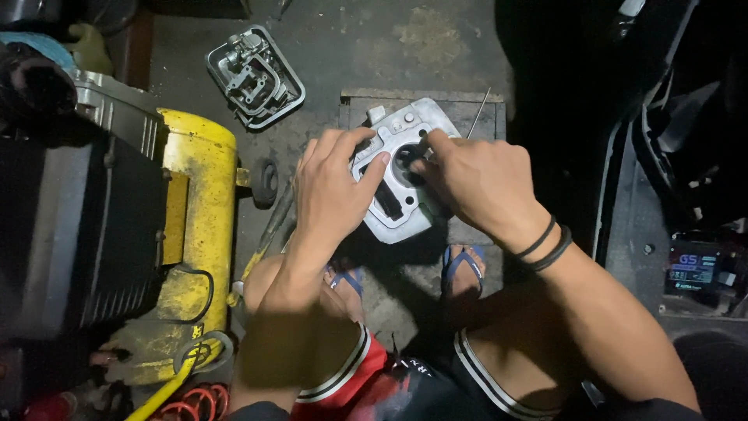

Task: Cleaning or lapping valves in a motorcycle cylinder head using a manual T-handle tool.

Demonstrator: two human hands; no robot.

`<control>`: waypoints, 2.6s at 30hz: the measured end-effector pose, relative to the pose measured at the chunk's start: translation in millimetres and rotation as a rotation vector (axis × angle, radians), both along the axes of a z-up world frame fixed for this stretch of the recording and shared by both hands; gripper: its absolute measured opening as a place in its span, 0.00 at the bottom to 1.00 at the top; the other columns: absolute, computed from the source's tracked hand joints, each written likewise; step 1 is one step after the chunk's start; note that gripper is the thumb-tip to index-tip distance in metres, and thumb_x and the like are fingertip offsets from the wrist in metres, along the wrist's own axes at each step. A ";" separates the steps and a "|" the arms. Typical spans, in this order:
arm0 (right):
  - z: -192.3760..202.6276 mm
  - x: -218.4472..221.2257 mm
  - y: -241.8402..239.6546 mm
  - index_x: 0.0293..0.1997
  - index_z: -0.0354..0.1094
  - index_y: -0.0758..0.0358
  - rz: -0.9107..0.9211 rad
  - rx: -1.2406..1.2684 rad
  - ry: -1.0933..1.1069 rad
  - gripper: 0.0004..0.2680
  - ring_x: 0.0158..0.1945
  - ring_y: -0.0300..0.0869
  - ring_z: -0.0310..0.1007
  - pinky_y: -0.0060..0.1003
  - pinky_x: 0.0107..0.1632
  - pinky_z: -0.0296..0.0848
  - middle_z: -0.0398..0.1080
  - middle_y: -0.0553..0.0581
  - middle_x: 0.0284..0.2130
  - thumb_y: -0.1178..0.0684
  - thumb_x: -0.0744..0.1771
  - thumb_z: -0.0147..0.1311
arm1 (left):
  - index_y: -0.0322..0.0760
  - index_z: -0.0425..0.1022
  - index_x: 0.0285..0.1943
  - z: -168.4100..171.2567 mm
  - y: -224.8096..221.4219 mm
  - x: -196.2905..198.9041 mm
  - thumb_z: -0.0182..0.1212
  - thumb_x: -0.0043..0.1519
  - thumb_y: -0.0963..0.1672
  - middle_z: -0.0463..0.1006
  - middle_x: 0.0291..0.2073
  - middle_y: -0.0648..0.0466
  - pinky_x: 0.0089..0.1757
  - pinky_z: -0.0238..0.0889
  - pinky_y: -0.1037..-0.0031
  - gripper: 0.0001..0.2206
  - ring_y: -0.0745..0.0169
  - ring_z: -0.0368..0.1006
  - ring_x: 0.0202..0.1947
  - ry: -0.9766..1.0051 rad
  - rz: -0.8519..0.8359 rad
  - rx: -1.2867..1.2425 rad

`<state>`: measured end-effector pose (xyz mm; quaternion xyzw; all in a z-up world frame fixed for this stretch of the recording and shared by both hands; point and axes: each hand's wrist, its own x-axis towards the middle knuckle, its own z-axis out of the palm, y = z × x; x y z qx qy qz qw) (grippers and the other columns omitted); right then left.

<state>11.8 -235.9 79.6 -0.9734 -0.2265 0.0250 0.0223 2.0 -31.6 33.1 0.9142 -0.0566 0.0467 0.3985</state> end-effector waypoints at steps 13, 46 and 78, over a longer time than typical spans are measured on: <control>-4.4 7.1 -10.6 0.42 0.76 0.55 -0.075 -0.023 0.097 0.09 0.27 0.55 0.80 0.47 0.31 0.76 0.75 0.57 0.24 0.48 0.72 0.47 | 0.40 0.77 0.57 -0.5 0.9 -0.9 0.62 0.67 0.51 0.77 0.43 0.47 0.46 0.64 0.56 0.15 0.44 0.74 0.46 -0.001 0.002 0.005; -27.9 8.5 3.4 0.41 0.72 0.48 0.170 -0.036 -0.288 0.05 0.25 0.43 0.76 0.35 0.24 0.70 0.70 0.46 0.25 0.50 0.71 0.50 | 0.40 0.77 0.56 3.2 0.8 -3.2 0.62 0.66 0.50 0.77 0.44 0.46 0.45 0.64 0.56 0.15 0.43 0.75 0.46 -0.017 0.000 0.003; -17.7 3.8 0.0 0.41 0.73 0.46 0.166 -0.097 -0.342 0.04 0.28 0.37 0.76 0.29 0.30 0.69 0.71 0.44 0.26 0.50 0.71 0.51 | 0.35 0.75 0.61 11.1 4.5 -3.8 0.63 0.66 0.48 0.74 0.49 0.43 0.47 0.65 0.54 0.18 0.42 0.73 0.49 0.075 -0.033 0.026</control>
